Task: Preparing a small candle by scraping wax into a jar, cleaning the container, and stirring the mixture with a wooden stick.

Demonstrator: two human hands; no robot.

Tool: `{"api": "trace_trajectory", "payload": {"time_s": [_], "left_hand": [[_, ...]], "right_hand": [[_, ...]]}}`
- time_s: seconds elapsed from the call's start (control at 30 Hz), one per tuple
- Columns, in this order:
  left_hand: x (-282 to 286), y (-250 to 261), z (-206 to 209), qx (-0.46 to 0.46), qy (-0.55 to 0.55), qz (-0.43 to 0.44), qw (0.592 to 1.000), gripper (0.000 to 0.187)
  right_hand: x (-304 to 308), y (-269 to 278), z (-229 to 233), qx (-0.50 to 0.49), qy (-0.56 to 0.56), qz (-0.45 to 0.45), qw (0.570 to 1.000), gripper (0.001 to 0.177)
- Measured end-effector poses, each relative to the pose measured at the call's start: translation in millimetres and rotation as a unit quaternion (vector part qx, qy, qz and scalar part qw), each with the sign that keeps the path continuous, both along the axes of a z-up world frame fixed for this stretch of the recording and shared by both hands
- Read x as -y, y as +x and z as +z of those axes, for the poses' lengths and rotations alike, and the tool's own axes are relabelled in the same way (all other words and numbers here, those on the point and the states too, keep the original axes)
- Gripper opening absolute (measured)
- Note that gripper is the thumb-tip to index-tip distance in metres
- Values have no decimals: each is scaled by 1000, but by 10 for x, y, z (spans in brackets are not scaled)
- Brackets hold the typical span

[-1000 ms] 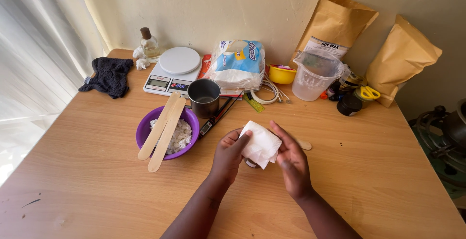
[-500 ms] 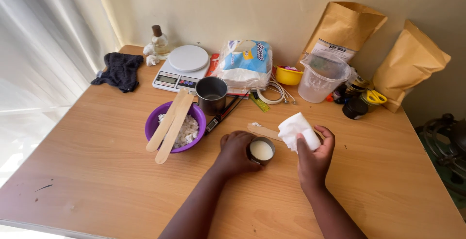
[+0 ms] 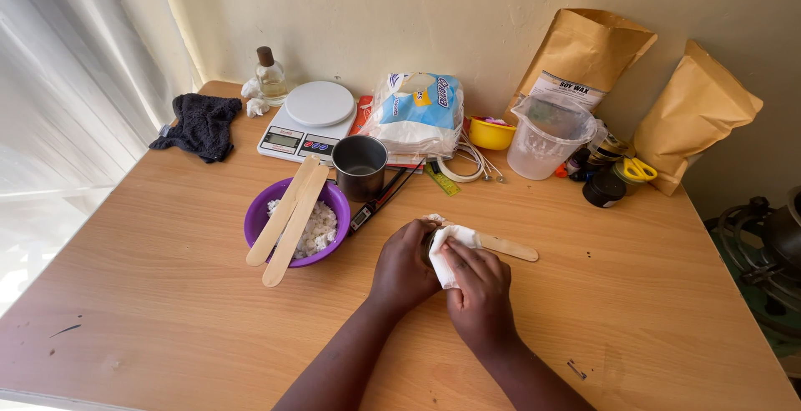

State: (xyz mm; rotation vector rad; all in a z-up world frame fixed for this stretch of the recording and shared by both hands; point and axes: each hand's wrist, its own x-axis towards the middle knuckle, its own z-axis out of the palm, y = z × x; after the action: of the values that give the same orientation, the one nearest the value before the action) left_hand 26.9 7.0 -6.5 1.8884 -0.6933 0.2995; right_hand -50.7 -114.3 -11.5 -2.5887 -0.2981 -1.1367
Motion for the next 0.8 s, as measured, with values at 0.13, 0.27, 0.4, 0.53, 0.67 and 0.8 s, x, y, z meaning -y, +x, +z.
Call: {"api": "trace_trajectory", "payload": {"time_s": [0.13, 0.27, 0.4, 0.53, 0.67, 0.8], "left_hand": [[-12, 49, -57, 23, 30, 23, 999, 39], [-10, 59, -52, 82, 31, 22, 996, 40], [-22, 55, -21, 95, 31, 31, 995, 35], [-17, 55, -53, 114, 56, 44, 991, 38], [-23, -16, -26, 162, 82, 75, 981, 32], [-57, -19, -52, 194, 125, 79, 970, 27]], "right_hand": [[-21, 21, -79, -45, 49, 45, 997, 59], [2, 18, -27, -91, 66, 68, 991, 63], [55, 29, -3, -94, 1, 26, 995, 60], [-5, 3, 51, -106, -43, -55, 992, 57], [-28, 13, 34, -172, -51, -85, 980, 51], [70, 63, -24, -220, 93, 22, 971, 54]]}}
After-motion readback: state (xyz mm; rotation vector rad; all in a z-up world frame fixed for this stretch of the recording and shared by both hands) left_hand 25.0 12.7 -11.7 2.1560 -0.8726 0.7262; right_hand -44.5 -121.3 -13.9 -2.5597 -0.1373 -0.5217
